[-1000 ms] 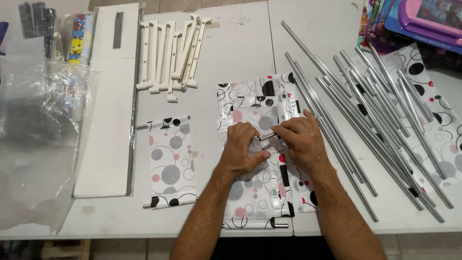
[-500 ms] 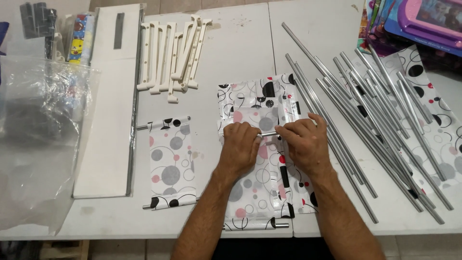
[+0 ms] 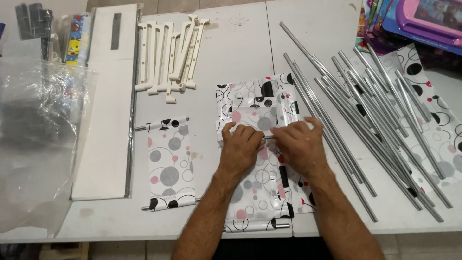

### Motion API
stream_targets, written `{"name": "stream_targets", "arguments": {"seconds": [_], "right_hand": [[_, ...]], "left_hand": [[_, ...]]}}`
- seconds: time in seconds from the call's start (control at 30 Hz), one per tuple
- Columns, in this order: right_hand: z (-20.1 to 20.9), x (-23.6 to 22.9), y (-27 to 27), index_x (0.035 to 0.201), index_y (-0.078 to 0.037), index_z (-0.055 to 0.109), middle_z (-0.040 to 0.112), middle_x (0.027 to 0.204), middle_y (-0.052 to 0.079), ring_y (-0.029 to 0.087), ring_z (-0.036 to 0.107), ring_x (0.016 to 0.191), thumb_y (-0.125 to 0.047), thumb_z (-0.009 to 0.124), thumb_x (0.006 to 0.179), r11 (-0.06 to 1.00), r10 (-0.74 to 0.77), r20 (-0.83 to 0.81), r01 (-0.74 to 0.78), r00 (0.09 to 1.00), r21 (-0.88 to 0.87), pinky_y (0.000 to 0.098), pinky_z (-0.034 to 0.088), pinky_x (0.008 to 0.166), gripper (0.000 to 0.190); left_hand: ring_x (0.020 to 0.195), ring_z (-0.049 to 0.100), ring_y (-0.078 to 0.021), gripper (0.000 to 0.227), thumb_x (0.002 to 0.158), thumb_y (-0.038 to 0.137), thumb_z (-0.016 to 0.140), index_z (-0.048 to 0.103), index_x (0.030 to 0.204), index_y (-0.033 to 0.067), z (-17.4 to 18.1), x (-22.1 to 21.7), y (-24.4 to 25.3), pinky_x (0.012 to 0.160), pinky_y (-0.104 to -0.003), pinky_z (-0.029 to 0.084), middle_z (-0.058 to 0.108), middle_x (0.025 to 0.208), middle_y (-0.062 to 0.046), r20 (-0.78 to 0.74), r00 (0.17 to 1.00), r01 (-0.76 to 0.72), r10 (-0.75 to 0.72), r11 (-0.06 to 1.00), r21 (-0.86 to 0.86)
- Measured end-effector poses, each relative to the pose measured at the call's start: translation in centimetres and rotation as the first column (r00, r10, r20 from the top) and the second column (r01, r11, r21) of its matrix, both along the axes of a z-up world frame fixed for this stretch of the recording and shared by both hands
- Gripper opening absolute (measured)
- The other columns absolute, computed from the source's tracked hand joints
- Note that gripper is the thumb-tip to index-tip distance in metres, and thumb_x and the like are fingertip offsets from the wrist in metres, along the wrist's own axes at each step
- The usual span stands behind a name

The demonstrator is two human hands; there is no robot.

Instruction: Assembling a multi-tier shelf by threading metal support rods through fabric liners.

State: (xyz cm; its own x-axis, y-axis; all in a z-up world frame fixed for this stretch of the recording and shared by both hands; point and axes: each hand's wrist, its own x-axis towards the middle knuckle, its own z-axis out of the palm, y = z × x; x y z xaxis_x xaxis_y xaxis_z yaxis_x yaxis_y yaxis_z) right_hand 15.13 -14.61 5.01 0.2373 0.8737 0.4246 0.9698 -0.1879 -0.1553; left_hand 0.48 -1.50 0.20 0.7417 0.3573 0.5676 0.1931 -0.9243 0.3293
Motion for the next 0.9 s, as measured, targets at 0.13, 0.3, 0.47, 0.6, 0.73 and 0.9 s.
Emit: {"name": "stream_targets", "arguments": {"seconds": [0.13,0.3,0.47,0.6,0.73,0.9], "right_hand": [[-1.2,3.7,-1.1,0.125,-0.016,0.07,0.072,0.114,0.01,0.027,0.063,0.114,-0.054,0.063,0.1,0.983,-0.064,-0.115,0.082,0.991,0.163,0.0565,0.035,0.111,0.046],[-0.8,0.9,0.1,0.141,0.001,0.052,0.06,0.128,0.028,0.045,0.06,0.119,-0.056,0.038,0.106,0.978,0.108,-0.517,0.002,0.849,0.208,0.0586,0.049,0.098,0.068],[0.2,-2.6,1.0,0.15,0.003,0.041,0.056,0.133,0.03,0.05,0.059,0.118,-0.036,0.044,0.105,0.961,0.277,-0.589,-0.218,0.76,0.171,0.0619,0.05,0.095,0.06],[-0.6,-1.9,1.2,0.15,-0.002,0.048,0.066,0.114,0.026,0.047,0.067,0.103,-0.021,0.049,0.104,0.951,0.311,-0.613,-0.233,0.726,0.205,0.0575,0.055,0.086,0.05],[-2.6,-0.5,0.5,0.13,-0.013,0.072,0.068,0.072,0.009,0.024,0.069,0.073,-0.008,0.06,0.097,0.98,0.174,-0.725,-0.043,0.667,0.196,0.0406,0.056,0.072,0.036],[-1.9,1.0,0.5,0.12,-0.005,0.073,0.057,0.068,0.005,0.014,0.056,0.067,0.001,0.055,0.096,0.955,0.158,-0.923,0.184,0.35,0.233,0.0293,0.049,0.063,0.03]], "left_hand": [[0.091,0.06,-0.0152,0.02,0.105,0.034,0.054,0.065,0.101,0.0178,-0.3,-0.1,0.7,0.111,-0.053,0.024,0.056,0.084,0.001,0.039,0.997,-0.074,0.073,0.996,0.042],[0.09,0.06,-0.0159,0.02,0.106,0.029,0.052,0.066,0.1,0.0155,0.7,0.3,-0.5,0.11,-0.053,0.024,0.057,0.084,-0.001,0.033,0.999,-0.035,0.035,0.999,0.003],[0.093,0.06,-0.0177,0.02,0.105,0.028,0.051,0.064,0.098,0.0143,0.5,0.3,-0.8,0.11,-0.052,0.024,0.058,0.086,-0.003,0.039,0.999,0.007,-0.009,1.0,0.028],[0.092,0.062,-0.017,0.016,0.103,0.026,0.057,0.065,0.108,0.0142,-1.0,0.6,-0.7,0.111,-0.051,0.026,0.06,0.089,-0.003,0.114,0.993,0.012,-0.021,0.996,0.086],[0.107,0.061,-0.0221,0.033,0.102,0.042,0.055,0.059,0.124,0.0167,1.3,-0.2,-0.1,0.11,-0.056,0.031,0.061,0.107,-0.007,0.205,0.976,-0.091,0.07,0.991,0.099],[0.116,0.056,-0.0424,0.066,0.089,0.023,0.077,0.044,0.141,-0.0004,7.2,-4.6,-1.4,0.096,-0.052,0.045,0.053,0.128,-0.025,0.103,0.926,-0.308,0.363,0.885,-0.35]]}}
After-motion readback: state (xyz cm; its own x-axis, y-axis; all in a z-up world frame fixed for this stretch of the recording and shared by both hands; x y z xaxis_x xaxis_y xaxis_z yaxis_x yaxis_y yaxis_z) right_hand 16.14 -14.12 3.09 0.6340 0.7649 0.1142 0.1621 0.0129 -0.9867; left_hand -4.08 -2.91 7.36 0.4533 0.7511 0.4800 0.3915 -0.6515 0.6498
